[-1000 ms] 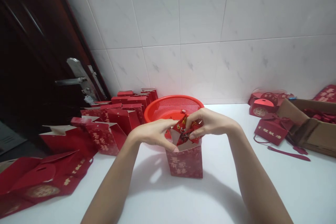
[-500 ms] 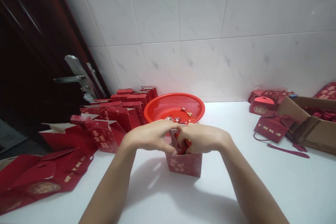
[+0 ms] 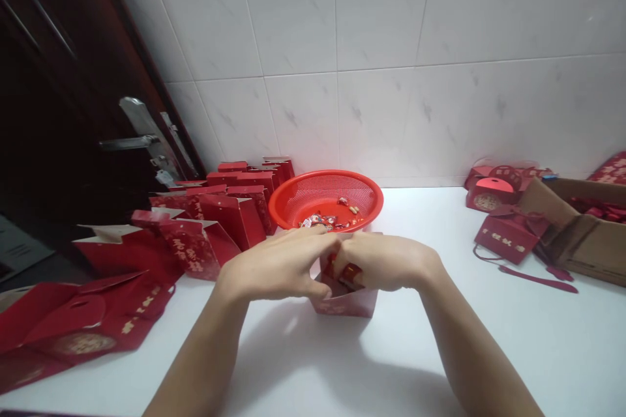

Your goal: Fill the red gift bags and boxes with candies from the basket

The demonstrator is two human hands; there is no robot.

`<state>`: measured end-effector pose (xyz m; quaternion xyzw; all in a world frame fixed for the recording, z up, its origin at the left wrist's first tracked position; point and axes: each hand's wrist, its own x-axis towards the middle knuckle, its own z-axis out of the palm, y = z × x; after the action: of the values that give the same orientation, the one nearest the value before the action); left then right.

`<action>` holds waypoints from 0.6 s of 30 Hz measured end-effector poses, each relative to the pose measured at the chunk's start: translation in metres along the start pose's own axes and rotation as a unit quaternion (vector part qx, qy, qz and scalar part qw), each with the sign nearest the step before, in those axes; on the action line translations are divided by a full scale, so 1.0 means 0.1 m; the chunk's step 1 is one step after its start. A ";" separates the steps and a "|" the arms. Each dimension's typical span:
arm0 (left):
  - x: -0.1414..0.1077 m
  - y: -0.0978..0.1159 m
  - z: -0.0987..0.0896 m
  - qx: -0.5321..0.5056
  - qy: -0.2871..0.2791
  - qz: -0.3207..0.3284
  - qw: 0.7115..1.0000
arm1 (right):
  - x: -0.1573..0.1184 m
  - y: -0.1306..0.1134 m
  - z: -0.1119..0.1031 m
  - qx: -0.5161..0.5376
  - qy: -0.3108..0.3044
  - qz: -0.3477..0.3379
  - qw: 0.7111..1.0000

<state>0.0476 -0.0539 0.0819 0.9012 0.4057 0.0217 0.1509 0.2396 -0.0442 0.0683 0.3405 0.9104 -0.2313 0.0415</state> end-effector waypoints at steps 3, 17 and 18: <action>-0.07 0.05 0.03 0.010 0.036 0.011 0.999 | -0.07 -0.06 0.02 -0.019 0.056 0.013 0.998; -0.33 0.21 0.04 0.069 0.188 -0.006 0.980 | -0.37 -0.28 0.02 -0.005 0.238 -0.083 0.968; -0.34 0.21 0.04 0.068 0.195 -0.002 0.978 | -0.38 -0.29 0.02 0.001 0.238 -0.091 0.967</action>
<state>0.0406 -0.0933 0.0867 0.8869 0.4300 0.1686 0.0072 0.2494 -0.0873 0.0867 0.3017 0.9210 -0.1476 -0.1975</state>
